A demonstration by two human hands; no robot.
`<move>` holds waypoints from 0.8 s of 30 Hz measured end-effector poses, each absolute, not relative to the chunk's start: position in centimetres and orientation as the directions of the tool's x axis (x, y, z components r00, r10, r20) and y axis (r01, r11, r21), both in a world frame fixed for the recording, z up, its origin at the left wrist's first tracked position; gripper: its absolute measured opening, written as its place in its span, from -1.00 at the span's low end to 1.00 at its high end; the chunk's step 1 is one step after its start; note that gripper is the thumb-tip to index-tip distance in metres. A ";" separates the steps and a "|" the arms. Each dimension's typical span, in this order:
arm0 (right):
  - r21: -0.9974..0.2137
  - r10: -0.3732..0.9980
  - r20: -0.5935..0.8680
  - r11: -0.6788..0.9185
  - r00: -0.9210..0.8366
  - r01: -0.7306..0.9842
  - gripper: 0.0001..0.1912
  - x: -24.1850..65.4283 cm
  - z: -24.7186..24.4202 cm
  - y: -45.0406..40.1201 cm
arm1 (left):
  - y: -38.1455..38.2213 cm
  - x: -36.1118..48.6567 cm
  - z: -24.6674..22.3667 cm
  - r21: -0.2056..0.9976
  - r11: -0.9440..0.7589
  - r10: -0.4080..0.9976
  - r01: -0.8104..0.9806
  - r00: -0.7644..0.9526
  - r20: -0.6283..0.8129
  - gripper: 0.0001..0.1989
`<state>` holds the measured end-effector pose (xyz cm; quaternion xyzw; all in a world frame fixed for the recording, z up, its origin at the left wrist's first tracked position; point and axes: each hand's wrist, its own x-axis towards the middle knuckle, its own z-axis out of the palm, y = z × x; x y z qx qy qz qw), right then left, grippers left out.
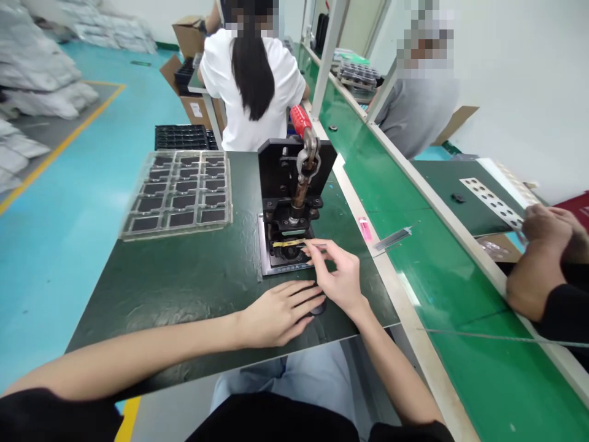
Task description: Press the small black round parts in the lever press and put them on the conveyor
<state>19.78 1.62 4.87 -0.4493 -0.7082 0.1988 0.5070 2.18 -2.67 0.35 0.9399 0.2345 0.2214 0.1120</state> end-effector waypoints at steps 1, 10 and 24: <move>-0.713 0.830 0.543 0.535 -0.126 0.454 -0.83 19.6 4.5 2.1 | -2.7 2.2 0.2 0.310 -0.862 0.498 0.400 0.784 0.371 -0.58; -0.589 0.787 0.579 0.585 -0.214 0.557 -0.80 19.2 3.5 3.7 | -3.3 2.4 0.7 0.198 -0.896 0.440 0.398 0.726 0.528 -0.73; -0.686 0.833 0.548 0.501 -0.079 0.527 -0.74 18.6 3.1 4.0 | -2.8 2.4 1.1 0.211 -0.762 0.641 0.613 0.665 0.383 -0.68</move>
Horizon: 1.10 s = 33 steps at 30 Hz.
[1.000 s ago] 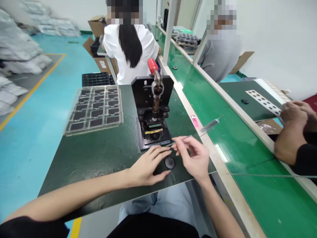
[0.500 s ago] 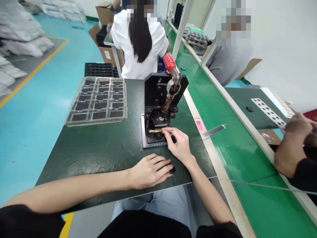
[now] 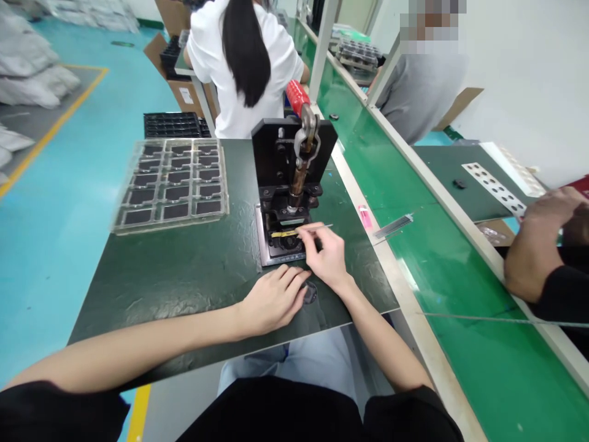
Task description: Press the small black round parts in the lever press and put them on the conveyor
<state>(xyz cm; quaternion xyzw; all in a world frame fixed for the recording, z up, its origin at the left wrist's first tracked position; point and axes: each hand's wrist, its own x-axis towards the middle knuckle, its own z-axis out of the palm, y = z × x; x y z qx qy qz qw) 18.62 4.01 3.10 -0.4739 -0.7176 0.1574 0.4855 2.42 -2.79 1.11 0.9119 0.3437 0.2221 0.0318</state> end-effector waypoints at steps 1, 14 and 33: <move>-0.719 0.838 0.546 0.469 0.000 0.513 -0.74 18.9 3.4 3.6 | -2.8 2.3 1.2 0.242 -0.764 0.642 0.599 0.663 0.384 -0.66; -0.843 0.954 0.284 0.201 0.096 0.499 -0.78 21.6 1.3 -7.2 | -2.2 1.3 1.2 0.587 -0.672 0.692 0.451 0.665 0.281 -0.58; -0.807 0.951 0.281 0.305 -0.125 0.505 -0.78 21.5 1.6 -7.3 | -2.0 1.2 1.0 0.565 -0.698 0.667 0.440 0.687 0.288 -0.58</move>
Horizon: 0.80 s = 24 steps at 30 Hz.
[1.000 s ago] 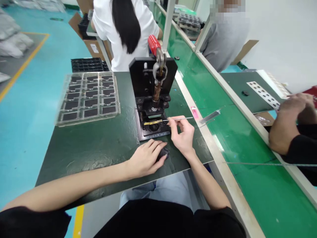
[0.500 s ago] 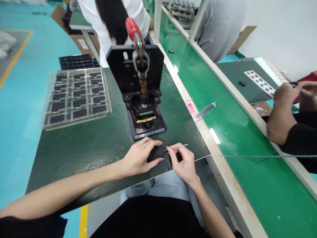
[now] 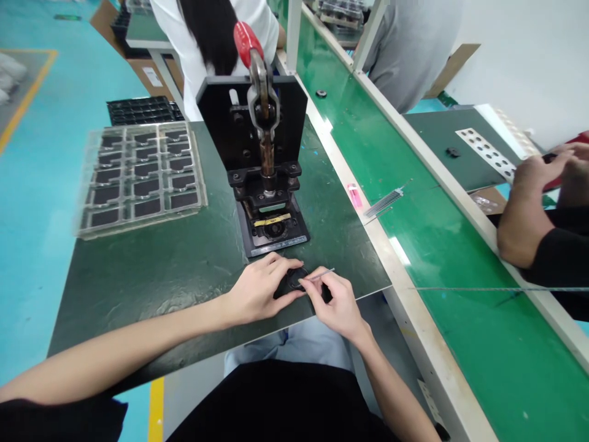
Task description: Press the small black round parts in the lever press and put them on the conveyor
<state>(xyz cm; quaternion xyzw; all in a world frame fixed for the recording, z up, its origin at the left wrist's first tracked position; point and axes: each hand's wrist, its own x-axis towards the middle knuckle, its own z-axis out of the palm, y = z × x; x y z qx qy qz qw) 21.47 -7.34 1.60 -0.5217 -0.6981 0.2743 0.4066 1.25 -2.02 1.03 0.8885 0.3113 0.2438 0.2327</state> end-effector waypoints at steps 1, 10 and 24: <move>-0.800 0.947 0.291 0.317 -0.134 0.509 -0.80 21.5 1.6 -7.3 | -2.0 1.3 1.0 0.564 -0.701 0.665 0.436 0.687 0.294 -0.58; -0.890 0.967 0.255 0.234 0.002 0.391 -0.81 21.5 1.4 -7.2 | -1.7 1.2 1.6 0.705 -0.626 0.650 0.332 0.722 0.238 -0.51; -0.782 0.937 0.342 0.323 -0.066 0.533 -0.91 21.1 1.0 -7.2 | -1.4 1.3 1.0 0.799 -0.538 0.696 0.268 0.676 0.242 -0.56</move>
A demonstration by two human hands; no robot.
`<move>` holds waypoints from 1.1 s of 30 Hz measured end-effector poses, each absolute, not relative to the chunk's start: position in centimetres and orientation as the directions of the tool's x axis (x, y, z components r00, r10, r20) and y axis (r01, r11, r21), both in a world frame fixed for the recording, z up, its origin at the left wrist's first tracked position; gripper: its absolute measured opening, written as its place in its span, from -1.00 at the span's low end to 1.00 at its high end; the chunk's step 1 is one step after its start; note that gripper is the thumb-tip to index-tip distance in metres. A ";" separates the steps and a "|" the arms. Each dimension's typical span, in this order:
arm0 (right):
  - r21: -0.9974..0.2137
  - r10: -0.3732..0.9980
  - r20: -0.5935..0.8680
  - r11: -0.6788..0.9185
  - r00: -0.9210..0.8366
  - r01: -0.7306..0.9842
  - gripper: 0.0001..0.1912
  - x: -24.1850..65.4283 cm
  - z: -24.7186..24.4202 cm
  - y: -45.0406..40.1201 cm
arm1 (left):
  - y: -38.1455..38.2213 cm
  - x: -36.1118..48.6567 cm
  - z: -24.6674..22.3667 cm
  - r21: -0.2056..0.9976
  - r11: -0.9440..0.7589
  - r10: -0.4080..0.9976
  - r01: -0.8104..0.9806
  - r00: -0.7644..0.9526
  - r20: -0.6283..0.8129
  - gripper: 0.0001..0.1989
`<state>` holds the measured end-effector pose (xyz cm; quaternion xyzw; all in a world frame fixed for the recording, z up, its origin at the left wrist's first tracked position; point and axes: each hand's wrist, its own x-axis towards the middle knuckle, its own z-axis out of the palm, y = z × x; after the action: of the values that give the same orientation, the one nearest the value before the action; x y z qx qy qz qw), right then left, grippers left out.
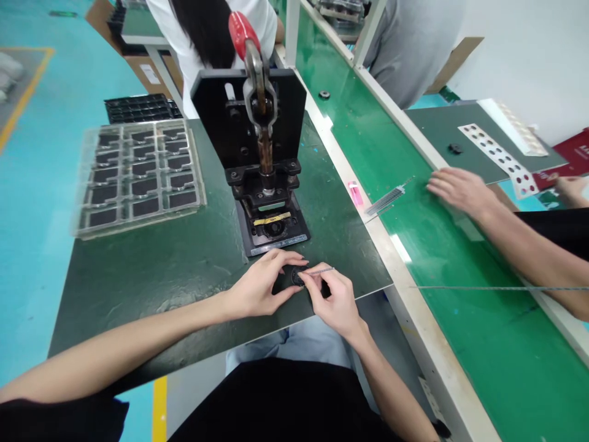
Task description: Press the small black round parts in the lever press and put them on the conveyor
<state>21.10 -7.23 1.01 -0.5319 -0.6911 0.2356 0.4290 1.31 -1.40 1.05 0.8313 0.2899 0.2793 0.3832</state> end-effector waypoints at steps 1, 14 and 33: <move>-0.774 0.933 0.353 0.333 -0.070 0.539 -0.92 21.1 1.0 -7.2 | -1.4 1.3 1.0 0.796 -0.544 0.694 0.264 0.676 0.250 -0.56; -0.534 0.812 0.497 0.564 -0.306 0.629 -0.89 20.2 2.5 -6.5 | -1.4 1.4 0.7 0.783 -0.565 0.686 0.262 0.677 0.268 -0.61; -0.654 0.846 0.471 0.525 -0.249 0.546 -0.83 20.1 1.6 -5.9 | -1.2 1.5 0.7 0.783 -0.563 0.689 0.263 0.673 0.269 -0.64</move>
<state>20.06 -5.90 1.58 -0.4524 -0.7691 0.1818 0.4132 1.48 -1.24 0.71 0.8362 0.2845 0.2871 0.3707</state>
